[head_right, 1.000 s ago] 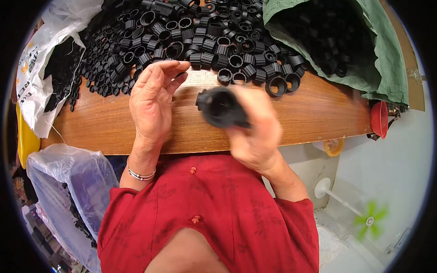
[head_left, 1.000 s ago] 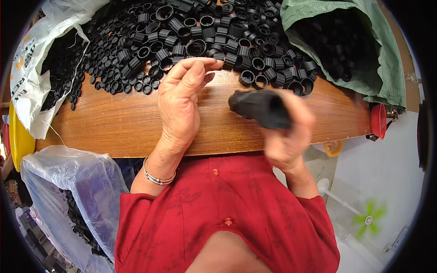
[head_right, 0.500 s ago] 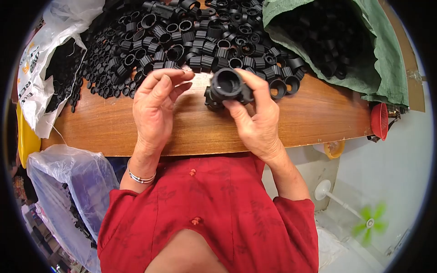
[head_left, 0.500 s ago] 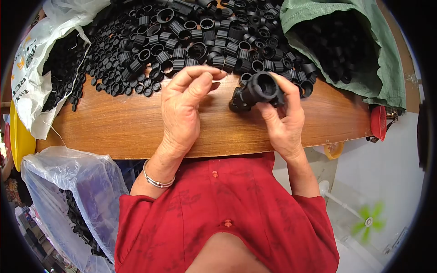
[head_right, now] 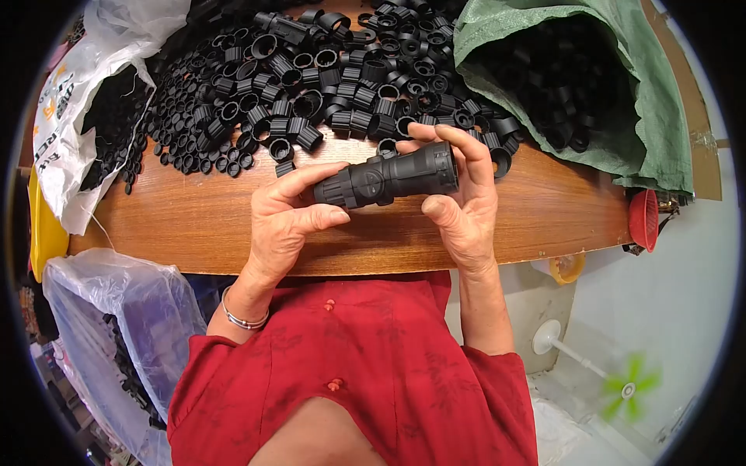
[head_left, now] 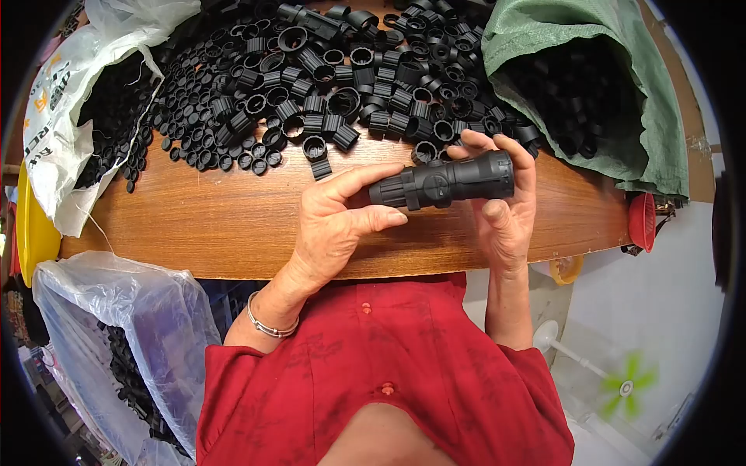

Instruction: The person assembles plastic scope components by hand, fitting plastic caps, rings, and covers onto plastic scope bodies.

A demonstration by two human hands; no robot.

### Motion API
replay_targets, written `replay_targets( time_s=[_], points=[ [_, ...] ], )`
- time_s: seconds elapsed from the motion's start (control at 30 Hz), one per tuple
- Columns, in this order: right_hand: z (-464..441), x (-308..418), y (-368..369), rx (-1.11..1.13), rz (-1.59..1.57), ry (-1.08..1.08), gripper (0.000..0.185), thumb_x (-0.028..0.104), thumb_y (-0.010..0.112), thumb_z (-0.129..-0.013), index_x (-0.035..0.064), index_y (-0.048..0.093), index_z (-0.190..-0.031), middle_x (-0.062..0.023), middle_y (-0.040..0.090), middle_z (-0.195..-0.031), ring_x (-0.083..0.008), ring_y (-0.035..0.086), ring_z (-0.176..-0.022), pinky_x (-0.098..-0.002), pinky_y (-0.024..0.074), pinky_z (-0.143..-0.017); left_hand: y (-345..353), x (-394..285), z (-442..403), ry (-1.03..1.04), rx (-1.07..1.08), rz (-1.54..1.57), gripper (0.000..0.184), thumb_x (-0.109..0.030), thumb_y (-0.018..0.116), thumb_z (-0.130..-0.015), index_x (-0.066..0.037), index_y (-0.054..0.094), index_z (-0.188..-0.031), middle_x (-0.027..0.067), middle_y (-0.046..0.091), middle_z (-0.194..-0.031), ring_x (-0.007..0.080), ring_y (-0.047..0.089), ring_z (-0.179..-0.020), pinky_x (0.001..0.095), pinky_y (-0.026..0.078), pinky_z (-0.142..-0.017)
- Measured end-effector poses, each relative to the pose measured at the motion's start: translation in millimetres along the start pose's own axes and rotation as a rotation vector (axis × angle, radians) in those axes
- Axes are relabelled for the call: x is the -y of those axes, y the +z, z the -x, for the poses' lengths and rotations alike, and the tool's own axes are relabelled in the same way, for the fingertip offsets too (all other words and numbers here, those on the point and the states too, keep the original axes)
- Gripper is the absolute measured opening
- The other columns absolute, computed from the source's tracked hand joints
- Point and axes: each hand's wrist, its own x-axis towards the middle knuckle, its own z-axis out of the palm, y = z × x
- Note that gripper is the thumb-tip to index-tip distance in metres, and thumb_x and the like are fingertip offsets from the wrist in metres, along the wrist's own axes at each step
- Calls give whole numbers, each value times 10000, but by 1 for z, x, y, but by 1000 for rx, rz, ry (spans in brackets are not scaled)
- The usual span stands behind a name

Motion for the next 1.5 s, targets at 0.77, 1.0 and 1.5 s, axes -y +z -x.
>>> replay_targets(
  time_s=[0.77, 1.0, 1.5],
  points=[
    [-37, -45, 73, 605, 921, -579, 282, 38, 714, -753, 5, 653, -1027, -122, 659, -1099, -310, 618, -1039, -434, 493, -902, -70, -45, -8, 335, -293, 638, 618, -466, 704, -873, -8, 517, -1243, 174, 693, -1010, 312, 649, -990, 465, 543, -914],
    [-60, -109, 141, 572, 1233, -814, 121, 179, 588, -819, 101, 659, -759, -32, 558, -802, -199, 549, -830, -350, 409, -772, -64, -56, -3, 363, -336, 339, 856, -683, 561, -879, 41, 467, -1326, 169, 683, -1010, 283, 654, -904, 424, 524, -882],
    [-102, -41, 73, 331, 694, -428, 203, -84, 647, -819, 12, 688, -994, -83, 652, -925, -200, 672, -839, -302, 551, -745, -59, -6, -17, -94, -148, 574, 525, -431, 501, -1019, -8, 517, -1331, 107, 677, -1021, 218, 693, -910, 369, 587, -805]
  ],
)
